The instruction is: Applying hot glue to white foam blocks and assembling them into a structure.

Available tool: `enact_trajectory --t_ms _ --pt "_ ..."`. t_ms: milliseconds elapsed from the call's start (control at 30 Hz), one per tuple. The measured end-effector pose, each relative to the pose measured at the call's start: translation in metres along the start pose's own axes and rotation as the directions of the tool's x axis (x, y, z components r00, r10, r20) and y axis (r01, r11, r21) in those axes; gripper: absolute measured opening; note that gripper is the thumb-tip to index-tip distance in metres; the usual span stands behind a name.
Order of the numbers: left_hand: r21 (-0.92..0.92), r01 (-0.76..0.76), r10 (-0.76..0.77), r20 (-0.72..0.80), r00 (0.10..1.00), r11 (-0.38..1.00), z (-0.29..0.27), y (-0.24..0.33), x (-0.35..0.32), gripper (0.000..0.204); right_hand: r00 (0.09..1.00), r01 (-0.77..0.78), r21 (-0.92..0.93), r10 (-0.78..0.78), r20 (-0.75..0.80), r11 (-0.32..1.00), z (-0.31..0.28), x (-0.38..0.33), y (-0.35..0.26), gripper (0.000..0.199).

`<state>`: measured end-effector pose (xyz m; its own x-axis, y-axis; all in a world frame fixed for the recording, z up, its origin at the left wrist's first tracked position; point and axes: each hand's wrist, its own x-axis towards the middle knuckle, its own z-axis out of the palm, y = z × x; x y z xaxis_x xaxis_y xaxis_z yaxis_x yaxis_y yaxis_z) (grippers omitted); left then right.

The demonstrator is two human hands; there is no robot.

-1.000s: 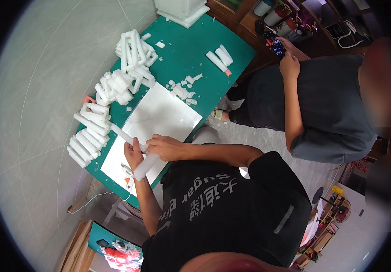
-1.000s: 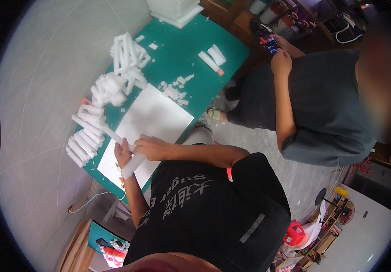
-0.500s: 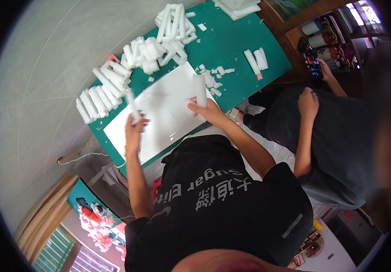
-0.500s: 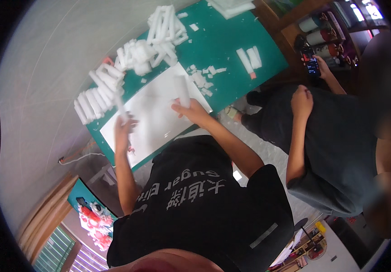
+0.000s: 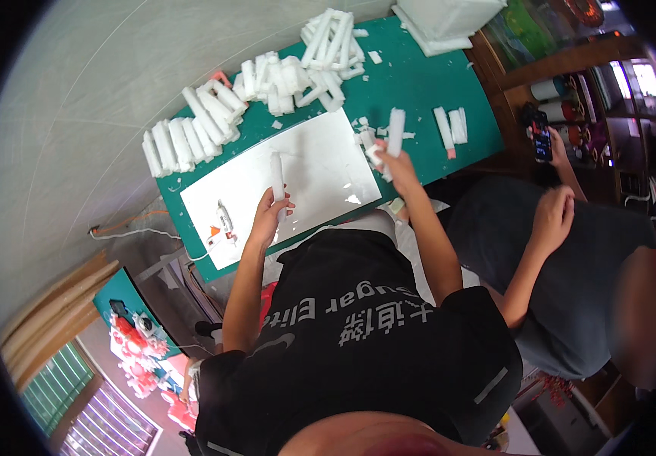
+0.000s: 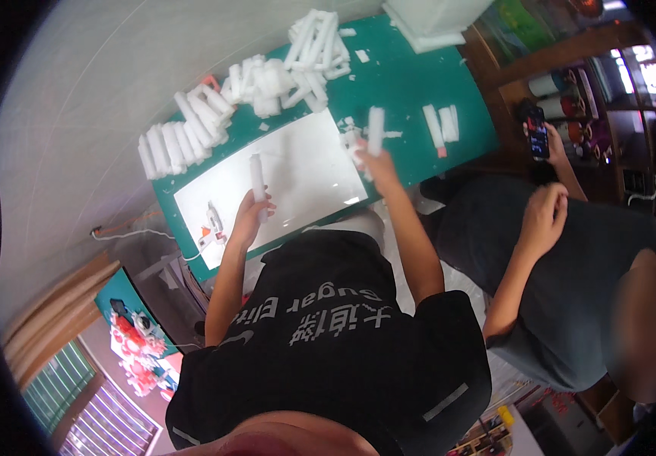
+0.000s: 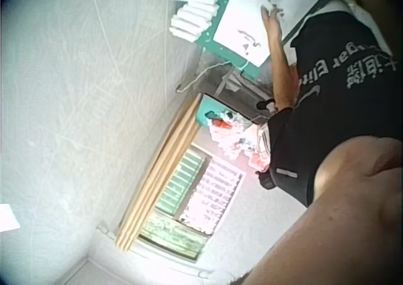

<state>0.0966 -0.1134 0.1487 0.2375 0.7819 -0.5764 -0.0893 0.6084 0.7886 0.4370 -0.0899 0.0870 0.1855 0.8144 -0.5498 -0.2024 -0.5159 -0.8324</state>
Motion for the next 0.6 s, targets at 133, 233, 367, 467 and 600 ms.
enact_trajectory --t_ms 133,233,367,467,600 --pt "0.090 -0.010 0.015 -0.051 0.999 0.996 -0.001 -0.007 0.003 0.039 0.957 0.133 -0.536 -0.249 -0.150 0.834 -0.006 0.018 -0.025 0.046" --pt "0.073 -0.019 0.023 -0.055 0.998 0.997 0.014 -0.002 0.003 0.040 0.778 0.369 -0.718 -0.619 -0.108 0.589 0.001 0.013 -0.008 0.046" --pt "0.164 -0.063 0.059 0.029 0.998 0.984 0.043 -0.013 0.013 0.043 0.984 0.140 -0.205 -0.113 0.136 0.969 0.058 -0.036 -0.013 0.043" --pt "0.211 -0.191 0.147 0.210 0.967 0.959 0.061 -0.016 0.025 0.050 0.911 -0.054 0.075 0.018 0.412 0.996 0.090 -0.059 0.004 0.042" --pt "0.535 -0.294 0.158 0.286 0.945 0.792 0.062 -0.009 0.024 0.065 0.861 -0.041 -0.002 0.036 0.507 0.999 0.098 -0.066 -0.006 0.036"
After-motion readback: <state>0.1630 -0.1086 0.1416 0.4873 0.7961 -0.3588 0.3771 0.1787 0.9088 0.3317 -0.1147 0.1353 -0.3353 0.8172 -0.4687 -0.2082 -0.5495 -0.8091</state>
